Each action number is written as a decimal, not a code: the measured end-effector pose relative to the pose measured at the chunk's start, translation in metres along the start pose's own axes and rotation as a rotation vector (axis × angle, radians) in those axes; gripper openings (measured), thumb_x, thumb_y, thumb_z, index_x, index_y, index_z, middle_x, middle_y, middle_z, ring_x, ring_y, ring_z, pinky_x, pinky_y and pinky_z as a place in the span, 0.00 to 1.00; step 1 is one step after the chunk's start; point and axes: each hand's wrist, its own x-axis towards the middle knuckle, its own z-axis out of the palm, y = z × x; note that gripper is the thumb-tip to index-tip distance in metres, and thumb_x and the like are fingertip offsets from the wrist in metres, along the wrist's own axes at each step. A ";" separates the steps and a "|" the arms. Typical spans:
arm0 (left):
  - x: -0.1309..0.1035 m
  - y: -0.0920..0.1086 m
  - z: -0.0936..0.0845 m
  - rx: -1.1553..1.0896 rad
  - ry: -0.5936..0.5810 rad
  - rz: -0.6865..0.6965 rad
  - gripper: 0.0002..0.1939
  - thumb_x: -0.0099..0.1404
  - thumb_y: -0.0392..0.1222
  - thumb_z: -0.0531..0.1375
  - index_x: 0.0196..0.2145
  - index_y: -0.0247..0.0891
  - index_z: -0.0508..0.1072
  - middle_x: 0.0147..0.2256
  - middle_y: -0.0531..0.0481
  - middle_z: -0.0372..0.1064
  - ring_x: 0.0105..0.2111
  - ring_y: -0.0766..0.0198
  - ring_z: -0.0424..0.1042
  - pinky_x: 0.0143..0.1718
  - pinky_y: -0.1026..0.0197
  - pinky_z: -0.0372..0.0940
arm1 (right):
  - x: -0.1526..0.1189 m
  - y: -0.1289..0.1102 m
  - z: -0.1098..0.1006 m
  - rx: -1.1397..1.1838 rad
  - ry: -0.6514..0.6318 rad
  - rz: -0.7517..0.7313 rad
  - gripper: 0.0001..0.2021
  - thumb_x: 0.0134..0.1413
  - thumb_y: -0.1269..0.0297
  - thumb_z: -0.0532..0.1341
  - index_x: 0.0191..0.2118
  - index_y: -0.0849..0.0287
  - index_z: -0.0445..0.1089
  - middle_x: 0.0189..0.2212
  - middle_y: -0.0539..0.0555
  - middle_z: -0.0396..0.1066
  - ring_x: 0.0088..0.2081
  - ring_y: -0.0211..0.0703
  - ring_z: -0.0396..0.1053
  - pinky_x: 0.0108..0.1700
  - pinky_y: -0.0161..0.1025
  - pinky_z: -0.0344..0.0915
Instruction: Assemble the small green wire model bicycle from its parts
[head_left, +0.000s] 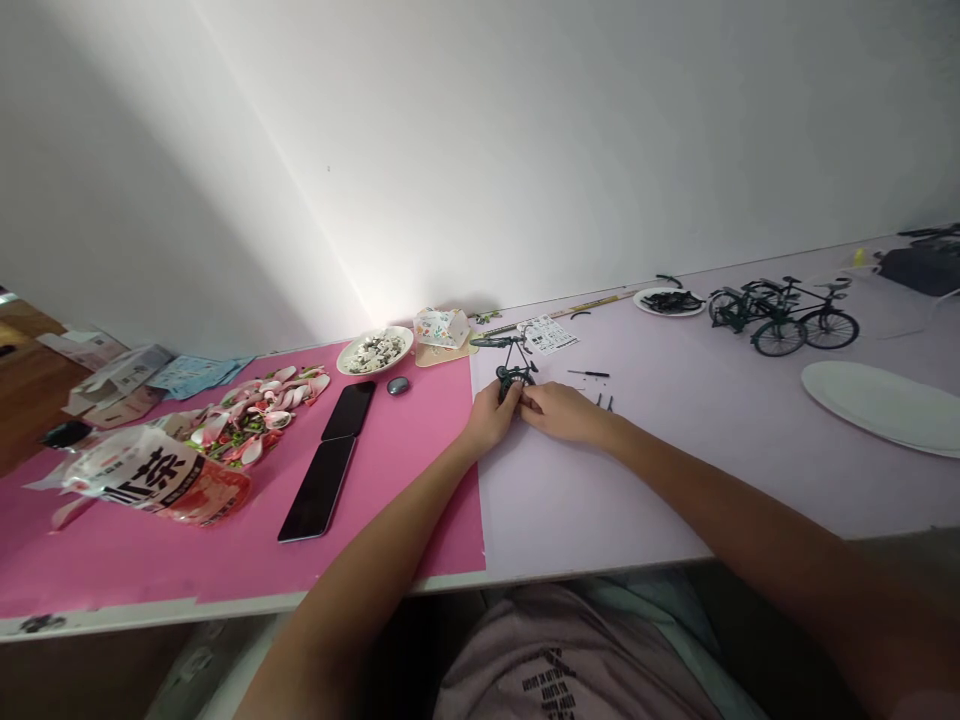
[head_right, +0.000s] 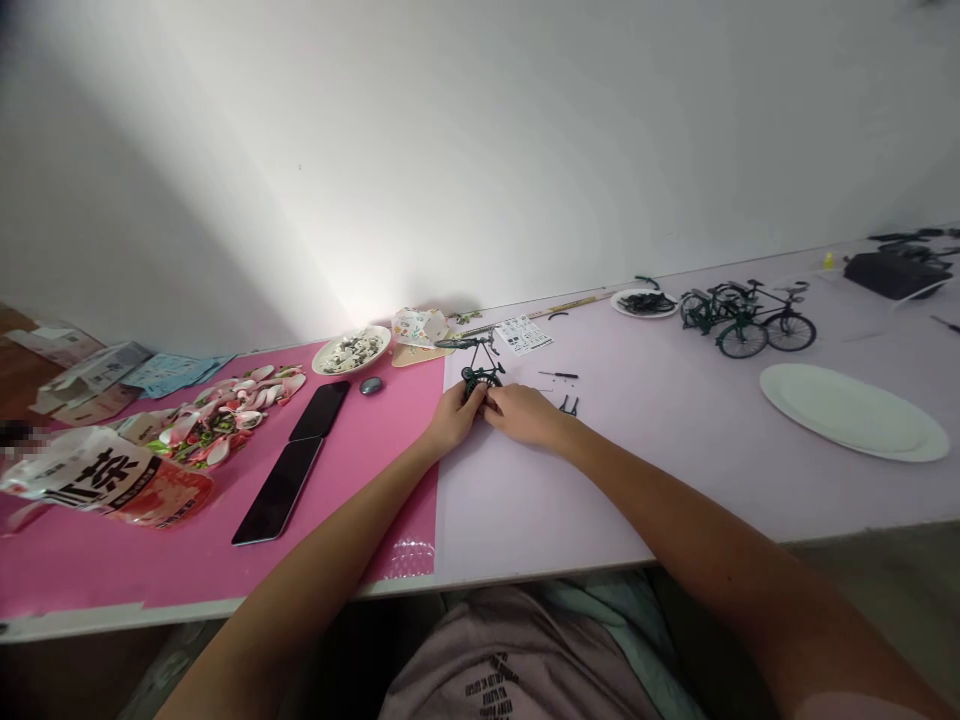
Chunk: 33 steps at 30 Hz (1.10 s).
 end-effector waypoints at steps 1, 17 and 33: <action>0.000 0.000 0.000 -0.007 0.001 0.002 0.19 0.73 0.54 0.55 0.30 0.37 0.66 0.27 0.52 0.70 0.28 0.66 0.66 0.31 0.63 0.59 | 0.000 0.000 0.000 0.000 0.001 0.000 0.14 0.71 0.58 0.53 0.41 0.58 0.73 0.34 0.56 0.77 0.30 0.43 0.70 0.30 0.36 0.54; 0.002 -0.009 0.005 -0.043 0.040 0.034 0.20 0.73 0.56 0.55 0.32 0.37 0.67 0.28 0.50 0.70 0.29 0.65 0.67 0.31 0.63 0.61 | 0.002 -0.001 0.002 0.013 0.209 0.085 0.13 0.68 0.55 0.55 0.35 0.55 0.69 0.32 0.53 0.76 0.31 0.42 0.69 0.31 0.37 0.52; -0.002 -0.003 0.003 0.087 0.085 0.084 0.18 0.74 0.51 0.55 0.33 0.35 0.70 0.30 0.49 0.72 0.29 0.64 0.67 0.31 0.62 0.56 | 0.003 0.003 0.008 0.140 0.321 0.067 0.06 0.60 0.60 0.63 0.34 0.54 0.66 0.28 0.49 0.74 0.29 0.39 0.67 0.30 0.35 0.55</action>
